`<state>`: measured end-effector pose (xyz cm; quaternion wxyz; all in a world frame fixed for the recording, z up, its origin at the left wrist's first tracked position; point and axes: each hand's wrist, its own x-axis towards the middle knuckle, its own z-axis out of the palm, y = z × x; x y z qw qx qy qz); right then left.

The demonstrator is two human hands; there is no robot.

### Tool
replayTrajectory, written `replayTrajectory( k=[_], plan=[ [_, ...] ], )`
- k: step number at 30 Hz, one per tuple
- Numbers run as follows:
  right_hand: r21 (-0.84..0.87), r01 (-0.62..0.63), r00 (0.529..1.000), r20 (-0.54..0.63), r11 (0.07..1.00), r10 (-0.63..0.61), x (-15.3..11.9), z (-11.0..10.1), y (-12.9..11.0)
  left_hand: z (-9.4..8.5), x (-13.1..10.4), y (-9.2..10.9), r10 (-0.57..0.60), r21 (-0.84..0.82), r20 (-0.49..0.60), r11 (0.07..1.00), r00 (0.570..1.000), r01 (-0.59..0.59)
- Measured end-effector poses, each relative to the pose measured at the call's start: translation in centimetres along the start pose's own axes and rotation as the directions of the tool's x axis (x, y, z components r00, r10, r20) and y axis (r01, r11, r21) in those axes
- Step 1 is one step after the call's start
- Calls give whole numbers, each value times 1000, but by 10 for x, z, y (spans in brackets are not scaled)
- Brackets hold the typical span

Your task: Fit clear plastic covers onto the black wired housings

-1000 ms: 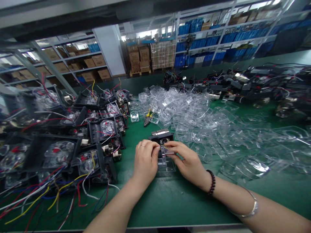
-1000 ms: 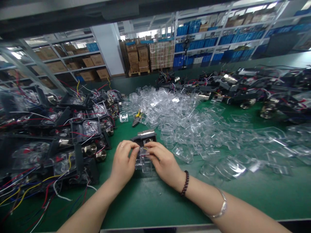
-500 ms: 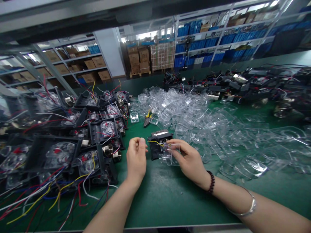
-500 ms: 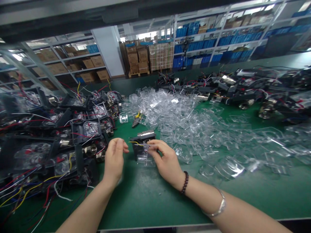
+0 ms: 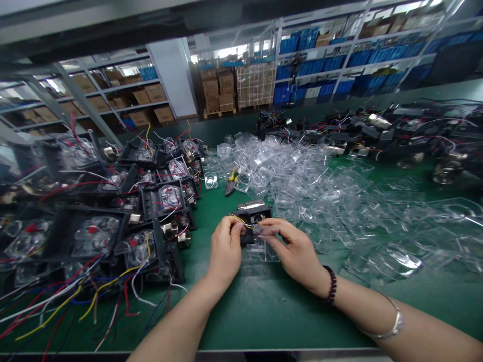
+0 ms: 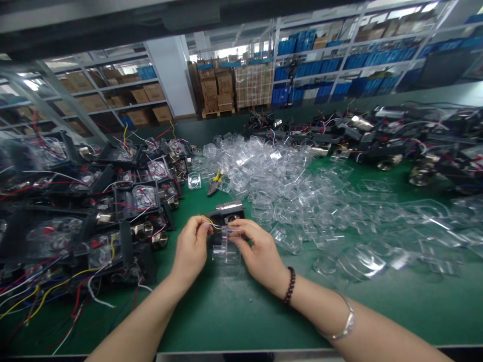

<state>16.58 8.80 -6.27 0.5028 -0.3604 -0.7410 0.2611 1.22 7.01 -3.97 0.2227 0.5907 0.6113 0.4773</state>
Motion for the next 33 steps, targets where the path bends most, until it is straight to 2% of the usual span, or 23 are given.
replayTrajectory(
  k=[4, 8, 9, 11, 13, 15, 19, 22, 26, 33],
  plan=[
    [7, -1, 1000, -10, 1000, 1, 0, 0, 0, -3, 1, 1, -3, 91, -81, 996, 997, 11],
    [13, -7, 1000, -12, 1000, 7, 1, 0, -1, -2, 0, 2, -68, -42, -107, 997, 992, 64],
    [9, -10, 1000, -15, 1000, 10, 1, 0, -1, -2, 0, 2, -96, -103, -91, 991, 991, 86],
    [-3, -14, 1000, -26, 1000, 14, 1, -1, -1, -1, 0, 2, -152, -219, 30, 963, 988, 155],
    [-10, 1, 1000, -18, 1000, -2, 0, 0, -1, 0, 0, 2, -195, -310, 189, 918, 963, 247],
    [-13, 33, 999, 10, 999, -32, -1, 0, -1, 3, 0, 3, -246, -407, 258, 849, 934, 336],
    [-39, 61, 998, 26, 997, -60, -2, 2, -2, 9, -3, 3, -382, -583, 271, 665, 884, 466],
    [-76, 47, 998, -31, 996, -50, -3, 2, -4, 13, -6, 4, -429, -644, 269, 585, 862, 493],
    [-109, 37, 994, -100, 993, -48, -3, 1, -5, 17, -11, 5, -457, -677, 261, 541, 851, 498],
    [-129, 19, 988, -152, 991, -39, -2, 1, -6, 19, -12, 4, -465, -658, 273, 549, 842, 516]
  ],
)
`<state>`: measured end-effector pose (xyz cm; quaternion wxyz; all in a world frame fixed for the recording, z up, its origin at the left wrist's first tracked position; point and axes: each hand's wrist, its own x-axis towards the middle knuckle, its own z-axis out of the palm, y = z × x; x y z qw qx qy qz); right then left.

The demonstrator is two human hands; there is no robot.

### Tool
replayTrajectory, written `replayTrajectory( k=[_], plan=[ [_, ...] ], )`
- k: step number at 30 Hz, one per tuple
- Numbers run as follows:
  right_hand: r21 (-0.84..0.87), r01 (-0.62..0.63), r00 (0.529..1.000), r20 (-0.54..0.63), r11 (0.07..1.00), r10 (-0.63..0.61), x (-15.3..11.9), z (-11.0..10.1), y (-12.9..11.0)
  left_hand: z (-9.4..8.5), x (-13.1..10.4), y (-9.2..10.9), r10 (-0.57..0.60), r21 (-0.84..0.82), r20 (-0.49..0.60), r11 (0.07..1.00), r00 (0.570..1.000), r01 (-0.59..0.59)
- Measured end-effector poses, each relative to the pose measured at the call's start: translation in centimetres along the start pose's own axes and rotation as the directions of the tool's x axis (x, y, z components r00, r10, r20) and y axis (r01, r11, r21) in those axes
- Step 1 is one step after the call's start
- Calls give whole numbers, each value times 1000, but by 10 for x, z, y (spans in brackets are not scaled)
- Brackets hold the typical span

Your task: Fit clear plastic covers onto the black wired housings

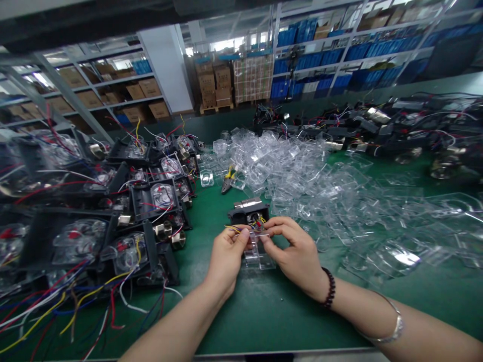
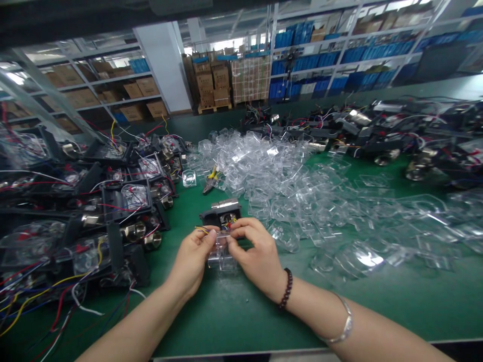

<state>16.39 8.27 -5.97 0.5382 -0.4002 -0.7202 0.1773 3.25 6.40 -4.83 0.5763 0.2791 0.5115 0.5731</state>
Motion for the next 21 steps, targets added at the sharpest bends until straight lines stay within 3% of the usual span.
replayTrajectory(
  k=[11, 21],
  plan=[
    [-80, 116, 992, -38, 990, -120, 0, -3, -1, 1, -3, -3, 117, 97, 0, 988, 993, -116],
    [-77, 127, 991, -27, 989, -130, -1, -4, 0, 0, -2, -4, 108, 65, -15, 992, 994, -107]
  ],
)
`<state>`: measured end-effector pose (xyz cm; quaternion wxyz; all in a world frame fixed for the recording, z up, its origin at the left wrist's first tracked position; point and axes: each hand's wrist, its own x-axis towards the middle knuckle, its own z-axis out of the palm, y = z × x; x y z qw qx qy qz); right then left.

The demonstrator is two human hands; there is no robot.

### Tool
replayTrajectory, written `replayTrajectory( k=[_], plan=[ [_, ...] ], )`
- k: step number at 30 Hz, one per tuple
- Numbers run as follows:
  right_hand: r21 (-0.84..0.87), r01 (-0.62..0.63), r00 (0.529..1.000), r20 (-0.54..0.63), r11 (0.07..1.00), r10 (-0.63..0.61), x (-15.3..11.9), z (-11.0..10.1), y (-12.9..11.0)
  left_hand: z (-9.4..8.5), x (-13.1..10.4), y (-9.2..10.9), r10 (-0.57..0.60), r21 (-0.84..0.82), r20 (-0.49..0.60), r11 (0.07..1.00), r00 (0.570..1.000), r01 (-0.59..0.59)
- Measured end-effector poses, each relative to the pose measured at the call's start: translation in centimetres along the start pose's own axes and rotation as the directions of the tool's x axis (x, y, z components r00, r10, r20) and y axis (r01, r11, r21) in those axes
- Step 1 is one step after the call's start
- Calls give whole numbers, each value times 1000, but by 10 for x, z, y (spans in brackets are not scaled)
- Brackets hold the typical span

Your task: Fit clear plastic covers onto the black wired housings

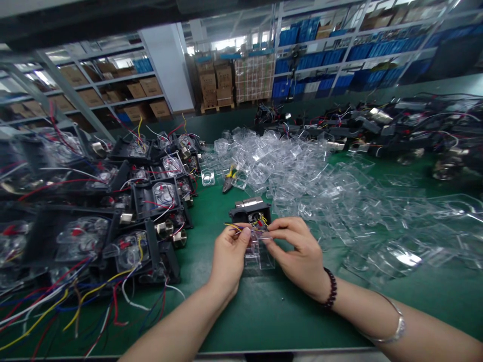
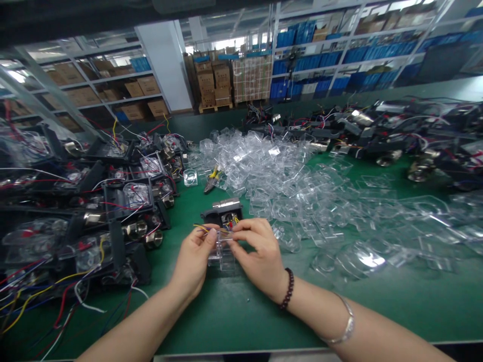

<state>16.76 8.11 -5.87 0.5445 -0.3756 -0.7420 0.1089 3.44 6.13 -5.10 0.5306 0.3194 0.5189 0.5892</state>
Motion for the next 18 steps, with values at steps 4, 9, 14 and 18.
replayTrajectory(
  k=[4, 9, 14, 18],
  plan=[
    [-27, 3, 999, -36, 1000, -4, 1, 0, -2, 2, -3, 1, 26, 15, 12, 1000, 1000, -27],
    [-22, 4, 999, -42, 1000, -5, 1, -1, -2, 4, -4, 4, 63, 31, 5, 998, 998, -63],
    [19, -4, 1000, -2, 1000, 4, 0, 0, 0, 2, -2, 2, 53, 28, 7, 998, 999, -54],
    [51, -50, 999, 9, 997, 50, -1, 2, 2, 1, -3, 1, 31, 20, 6, 999, 1000, -31]
  ],
)
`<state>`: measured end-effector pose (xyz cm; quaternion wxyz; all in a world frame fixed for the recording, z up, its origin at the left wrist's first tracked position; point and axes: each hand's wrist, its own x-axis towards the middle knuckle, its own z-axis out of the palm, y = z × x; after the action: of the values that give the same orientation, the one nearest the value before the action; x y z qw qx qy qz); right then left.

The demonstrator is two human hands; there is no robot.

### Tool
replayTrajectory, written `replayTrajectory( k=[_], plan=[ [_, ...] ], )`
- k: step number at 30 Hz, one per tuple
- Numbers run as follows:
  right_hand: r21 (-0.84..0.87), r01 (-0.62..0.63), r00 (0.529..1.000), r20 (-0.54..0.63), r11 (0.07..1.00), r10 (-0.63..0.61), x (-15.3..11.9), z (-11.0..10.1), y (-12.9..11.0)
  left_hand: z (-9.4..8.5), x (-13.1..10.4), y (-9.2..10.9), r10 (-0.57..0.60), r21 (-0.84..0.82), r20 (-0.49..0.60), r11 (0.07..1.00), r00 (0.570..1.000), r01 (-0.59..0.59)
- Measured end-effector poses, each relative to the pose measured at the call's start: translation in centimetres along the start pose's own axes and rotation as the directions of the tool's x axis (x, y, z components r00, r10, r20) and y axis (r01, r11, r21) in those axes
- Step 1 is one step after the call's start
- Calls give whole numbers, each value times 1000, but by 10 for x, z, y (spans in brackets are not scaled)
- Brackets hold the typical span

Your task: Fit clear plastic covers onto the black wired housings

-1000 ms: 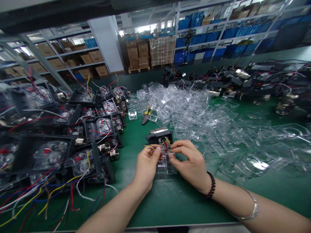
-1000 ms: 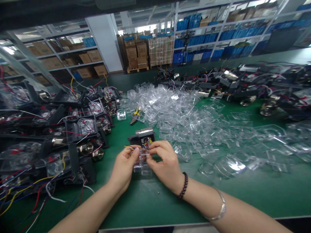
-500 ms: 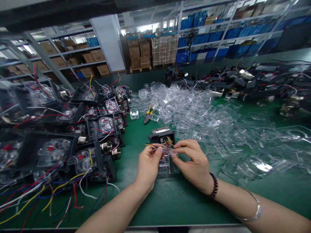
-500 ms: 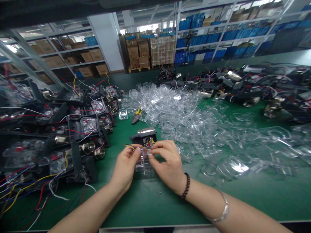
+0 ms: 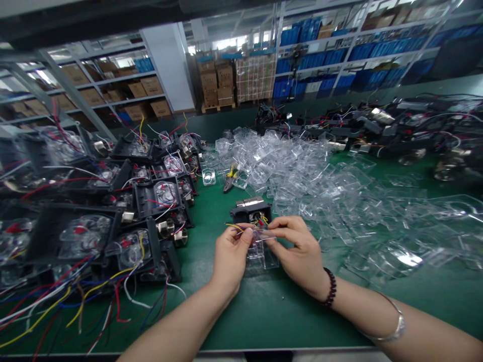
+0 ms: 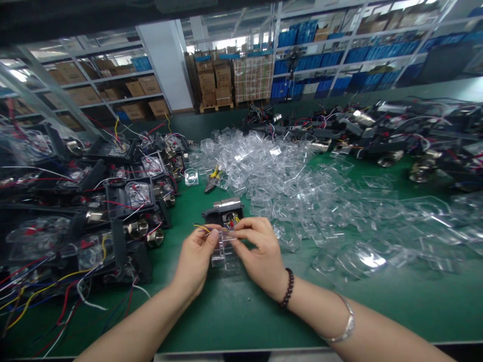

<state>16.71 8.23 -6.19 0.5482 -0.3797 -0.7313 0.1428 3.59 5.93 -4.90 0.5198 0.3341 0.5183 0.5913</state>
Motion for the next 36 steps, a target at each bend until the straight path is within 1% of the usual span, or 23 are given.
replayTrajectory(
  k=[5, 7, 11, 14, 17, 20, 23, 25, 33, 36],
  plan=[
    [63, -80, 997, 17, 995, 79, -2, 2, 3, 0, 1, -2, 11, -30, 17, 999, 1000, -10],
    [72, -100, 994, 56, 992, 96, -2, 2, 4, -1, 3, -3, -7, -56, 2, 998, 1000, 7],
    [87, -95, 987, 138, 992, 82, 0, 2, 3, -1, 6, -4, -66, -120, -25, 991, 997, 63],
    [74, -111, 990, 100, 991, 103, 2, 2, 3, -1, 3, -1, -66, -143, 25, 987, 998, 69],
    [56, -117, 992, 44, 992, 115, 2, 2, 3, 1, -3, 3, -21, -159, 130, 986, 991, 41],
    [82, -116, 992, 51, 990, 112, 2, 3, 4, 3, -8, 5, -13, -155, 215, 987, 976, 47],
    [120, -139, 989, 67, 983, 131, 0, 4, 5, 4, -10, 4, -37, -136, 223, 988, 974, 69],
    [134, -164, 986, 62, 977, 157, -1, 5, 5, 5, -10, 3, -33, -143, 220, 988, 975, 65],
    [240, -312, 950, 80, 919, 301, -3, 8, 6, 6, -9, 1, -47, -155, 205, 985, 978, 80],
    [263, -324, 946, 87, 909, 313, -3, 8, 6, 6, -8, 1, -37, -165, 212, 984, 977, 73]
  ],
)
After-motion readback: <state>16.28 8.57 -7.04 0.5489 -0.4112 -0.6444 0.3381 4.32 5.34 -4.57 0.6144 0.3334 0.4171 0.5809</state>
